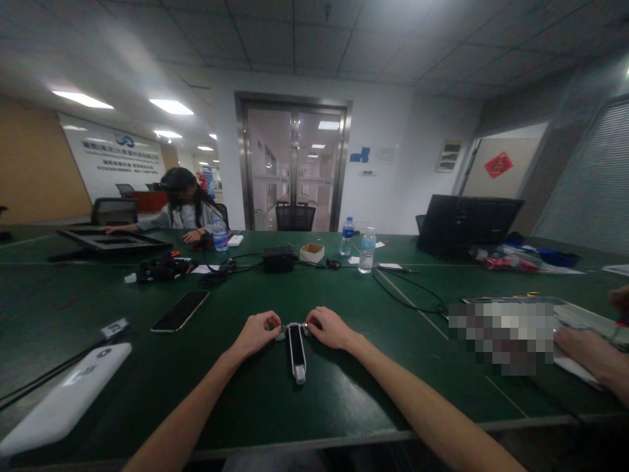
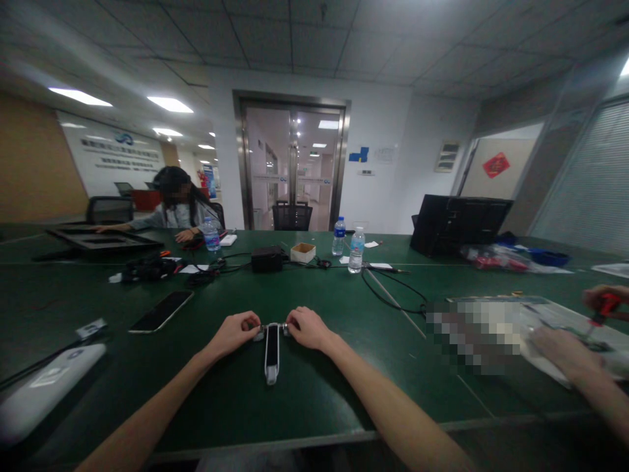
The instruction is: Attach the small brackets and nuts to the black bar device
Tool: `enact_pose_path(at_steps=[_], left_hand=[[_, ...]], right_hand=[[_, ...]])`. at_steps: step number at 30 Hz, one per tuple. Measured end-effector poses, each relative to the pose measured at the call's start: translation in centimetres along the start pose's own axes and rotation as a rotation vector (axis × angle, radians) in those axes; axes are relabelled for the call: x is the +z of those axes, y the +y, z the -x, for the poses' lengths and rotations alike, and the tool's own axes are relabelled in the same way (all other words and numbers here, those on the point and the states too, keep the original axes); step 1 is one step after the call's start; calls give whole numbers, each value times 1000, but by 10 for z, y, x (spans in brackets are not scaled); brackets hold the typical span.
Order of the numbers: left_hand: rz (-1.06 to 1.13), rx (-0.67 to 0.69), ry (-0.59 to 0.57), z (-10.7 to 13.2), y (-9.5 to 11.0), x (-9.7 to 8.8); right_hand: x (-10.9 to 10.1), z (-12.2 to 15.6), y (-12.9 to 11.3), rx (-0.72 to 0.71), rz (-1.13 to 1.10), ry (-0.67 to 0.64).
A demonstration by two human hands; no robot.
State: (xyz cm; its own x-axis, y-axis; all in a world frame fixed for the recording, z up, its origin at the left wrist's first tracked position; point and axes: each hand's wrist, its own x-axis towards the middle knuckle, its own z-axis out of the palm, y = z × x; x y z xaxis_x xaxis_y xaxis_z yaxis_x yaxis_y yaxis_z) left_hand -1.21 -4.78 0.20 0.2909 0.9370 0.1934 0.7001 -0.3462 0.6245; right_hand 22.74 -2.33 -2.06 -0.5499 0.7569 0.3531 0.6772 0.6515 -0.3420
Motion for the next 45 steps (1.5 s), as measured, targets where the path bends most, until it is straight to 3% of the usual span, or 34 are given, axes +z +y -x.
enact_pose_path(at_steps=[45], left_hand=[[56,9,-10,1,3,1]], right_hand=[[2,0,-2,-6,-66,-10]])
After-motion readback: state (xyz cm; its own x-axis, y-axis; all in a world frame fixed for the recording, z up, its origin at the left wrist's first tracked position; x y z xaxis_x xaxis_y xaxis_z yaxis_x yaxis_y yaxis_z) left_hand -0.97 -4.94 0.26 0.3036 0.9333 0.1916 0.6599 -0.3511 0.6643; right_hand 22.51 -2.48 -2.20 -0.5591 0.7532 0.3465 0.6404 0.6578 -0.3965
